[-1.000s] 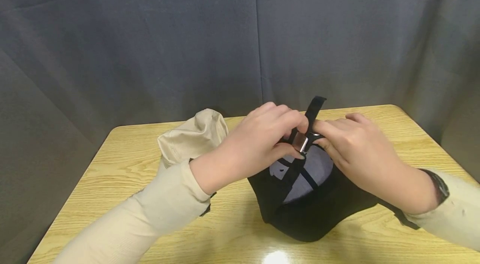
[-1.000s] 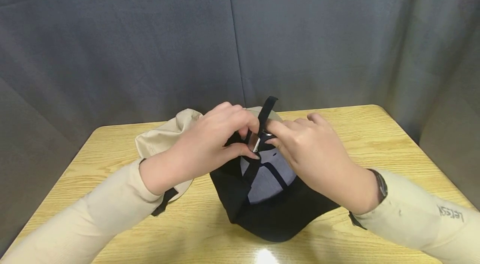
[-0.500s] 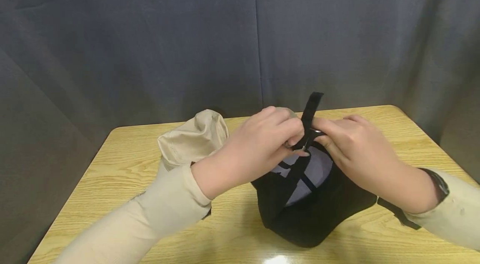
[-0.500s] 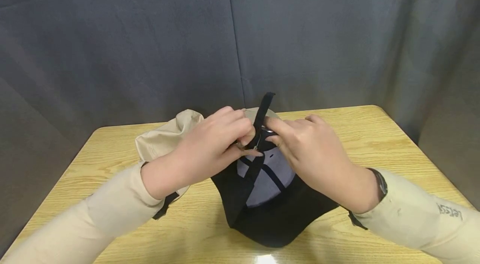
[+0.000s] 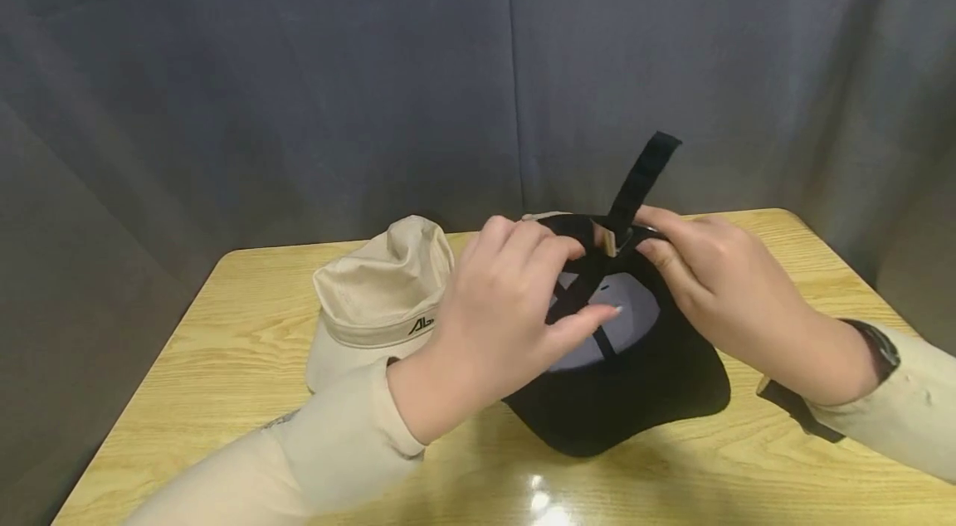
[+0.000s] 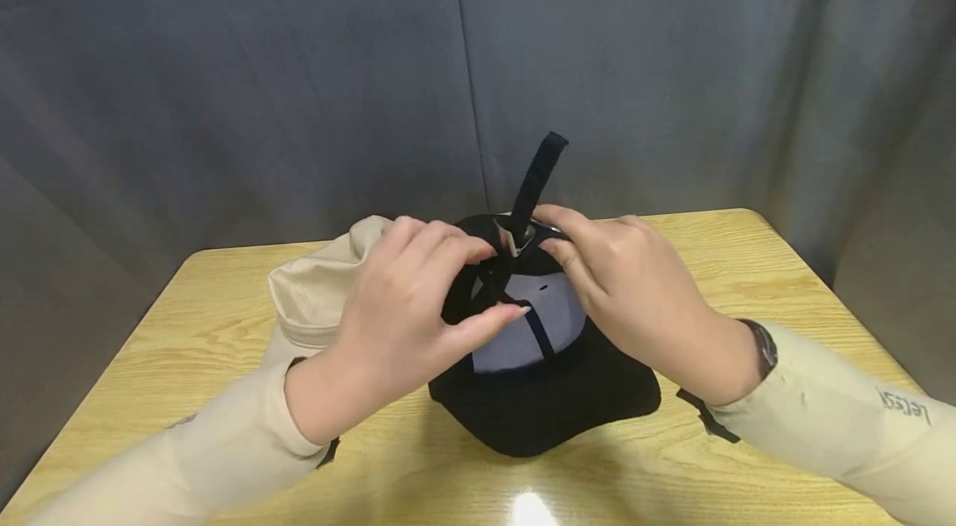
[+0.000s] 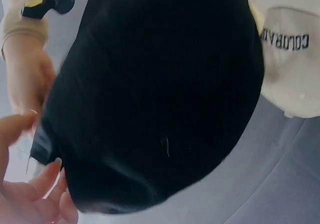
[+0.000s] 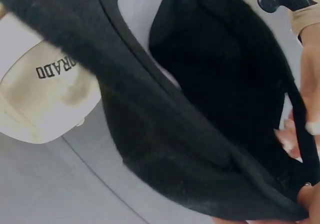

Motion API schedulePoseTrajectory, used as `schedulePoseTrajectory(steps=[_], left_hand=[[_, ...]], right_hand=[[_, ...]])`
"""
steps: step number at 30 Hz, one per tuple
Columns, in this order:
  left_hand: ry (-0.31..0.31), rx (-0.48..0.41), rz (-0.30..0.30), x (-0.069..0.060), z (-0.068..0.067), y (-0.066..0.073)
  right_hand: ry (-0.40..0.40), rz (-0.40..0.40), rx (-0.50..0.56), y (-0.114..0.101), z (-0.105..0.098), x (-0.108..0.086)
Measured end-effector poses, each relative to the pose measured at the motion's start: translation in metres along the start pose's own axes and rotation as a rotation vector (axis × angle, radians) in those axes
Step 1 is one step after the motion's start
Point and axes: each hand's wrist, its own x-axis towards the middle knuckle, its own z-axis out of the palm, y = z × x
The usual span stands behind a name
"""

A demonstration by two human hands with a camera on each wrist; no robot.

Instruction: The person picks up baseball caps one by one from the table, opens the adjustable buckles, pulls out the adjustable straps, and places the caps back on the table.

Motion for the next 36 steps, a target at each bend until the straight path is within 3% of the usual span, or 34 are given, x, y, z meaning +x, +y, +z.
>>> schedulePoseTrajectory(steps=[5, 10, 16, 19, 36], left_hand=[[0.016, 0.024, 0.014, -0.002, 0.006, -0.006], [0.090, -0.004, 0.015, -0.001, 0.009, -0.016], [0.101, -0.020, 0.010, -0.001, 0.009, -0.019], [0.101, -0.019, 0.017, -0.002, 0.010, -0.019], [0.090, -0.046, 0.020, -0.005, 0.012, -0.018]], right_hand=[[0.111, -0.189, 0.048, -0.001, 0.001, 0.003], [0.212, -0.404, -0.030, 0.001, 0.006, 0.008], [0.243, -0.586, -0.124, 0.001, 0.009, 0.012], [0.237, -0.595, -0.127, 0.001, 0.011, 0.012], [0.240, -0.468, -0.026, 0.006, 0.011, 0.009]])
